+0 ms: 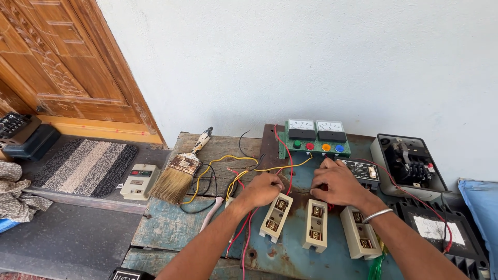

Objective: The person works on electrical components by arranging fuse holders on a board, testing and tightening terminals with a screwdriver, and twisting wires together by hand.

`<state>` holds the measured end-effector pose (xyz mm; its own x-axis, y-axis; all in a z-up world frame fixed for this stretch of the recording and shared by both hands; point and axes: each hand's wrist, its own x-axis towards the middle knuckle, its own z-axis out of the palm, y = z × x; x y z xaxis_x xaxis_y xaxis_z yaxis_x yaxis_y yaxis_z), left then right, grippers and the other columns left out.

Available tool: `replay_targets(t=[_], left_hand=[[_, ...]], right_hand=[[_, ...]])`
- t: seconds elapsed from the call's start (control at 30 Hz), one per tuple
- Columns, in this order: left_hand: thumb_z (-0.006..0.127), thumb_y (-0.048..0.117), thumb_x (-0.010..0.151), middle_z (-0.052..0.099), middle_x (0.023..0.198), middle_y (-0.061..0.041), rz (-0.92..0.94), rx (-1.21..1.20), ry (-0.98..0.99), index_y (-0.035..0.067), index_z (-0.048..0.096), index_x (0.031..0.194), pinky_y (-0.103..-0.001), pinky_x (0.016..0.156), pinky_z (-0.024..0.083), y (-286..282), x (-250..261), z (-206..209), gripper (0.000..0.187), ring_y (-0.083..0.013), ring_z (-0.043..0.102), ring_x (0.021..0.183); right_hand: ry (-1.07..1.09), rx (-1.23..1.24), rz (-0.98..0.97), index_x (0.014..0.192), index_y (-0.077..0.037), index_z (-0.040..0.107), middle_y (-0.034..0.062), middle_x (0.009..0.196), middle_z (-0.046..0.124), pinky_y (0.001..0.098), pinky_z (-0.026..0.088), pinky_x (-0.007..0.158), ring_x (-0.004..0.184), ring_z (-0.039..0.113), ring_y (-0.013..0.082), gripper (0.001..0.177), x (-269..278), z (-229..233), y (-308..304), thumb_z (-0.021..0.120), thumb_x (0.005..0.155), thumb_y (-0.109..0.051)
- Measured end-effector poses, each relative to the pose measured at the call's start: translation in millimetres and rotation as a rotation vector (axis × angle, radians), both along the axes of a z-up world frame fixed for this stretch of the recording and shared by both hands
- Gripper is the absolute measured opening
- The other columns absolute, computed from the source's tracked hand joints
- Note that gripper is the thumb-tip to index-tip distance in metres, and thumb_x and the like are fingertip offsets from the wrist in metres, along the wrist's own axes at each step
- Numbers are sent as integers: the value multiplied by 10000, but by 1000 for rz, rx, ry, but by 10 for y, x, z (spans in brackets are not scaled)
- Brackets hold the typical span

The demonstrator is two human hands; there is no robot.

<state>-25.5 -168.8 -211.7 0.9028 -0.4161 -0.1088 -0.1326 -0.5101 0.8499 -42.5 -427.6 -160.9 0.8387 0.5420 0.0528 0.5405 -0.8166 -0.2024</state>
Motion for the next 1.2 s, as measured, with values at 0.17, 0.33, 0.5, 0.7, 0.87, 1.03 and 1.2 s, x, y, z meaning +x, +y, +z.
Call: replay_targets(t=[0.17,0.33,0.5,0.7,0.87,1.03,1.2], left_hand=[[549,144,913,760,1056,-135,13,-20,19,29,752,1046,-368,903,540,24,-40,8,268,-266,726,1011],[559,160,922,760,1055,-135,14,-40,-32,27,748,1041,-369,919,533,47,-104,37,259,-262,723,1020],[572,138,893,763,1042,-140,-26,-41,-36,35,751,1047,-362,910,540,55,-175,35,257,-263,733,1017],[657,73,863,750,1089,-158,-57,-128,-155,31,639,1123,-351,885,551,152,-291,168,264,-250,726,1019],[658,46,851,715,1046,-210,-59,-19,-205,16,606,1125,-397,797,548,177,-574,376,281,-313,726,893],[647,62,828,733,1064,-228,-15,-63,-122,47,577,1259,-392,867,543,203,-603,290,437,-320,727,973],[697,34,767,700,1182,-221,-80,-132,-273,11,579,1257,-405,954,492,231,-451,86,504,-342,652,1128]], right_hand=[[3,-28,-6,810,-192,819,-82,832,694,376,359,861,981,500,176,182,13,24,13,741,745,-343],[1,-76,-18,813,-189,819,-83,837,696,366,358,869,994,500,174,203,9,38,41,741,730,-357],[34,-174,15,834,-193,827,-81,875,695,376,343,904,1024,492,175,209,26,127,95,736,733,-352],[81,-215,53,912,-224,827,-69,905,703,408,323,942,1022,511,168,173,50,219,261,754,778,-304],[18,-20,139,992,-209,798,-32,950,711,421,357,947,1046,549,188,217,2,184,294,762,782,-167],[-179,256,150,980,-118,732,34,994,722,419,451,919,1035,632,227,185,-297,303,-91,715,808,-53],[262,9,110,923,-168,768,-20,918,743,376,526,848,949,675,185,241,-1034,562,-876,717,746,-13]])
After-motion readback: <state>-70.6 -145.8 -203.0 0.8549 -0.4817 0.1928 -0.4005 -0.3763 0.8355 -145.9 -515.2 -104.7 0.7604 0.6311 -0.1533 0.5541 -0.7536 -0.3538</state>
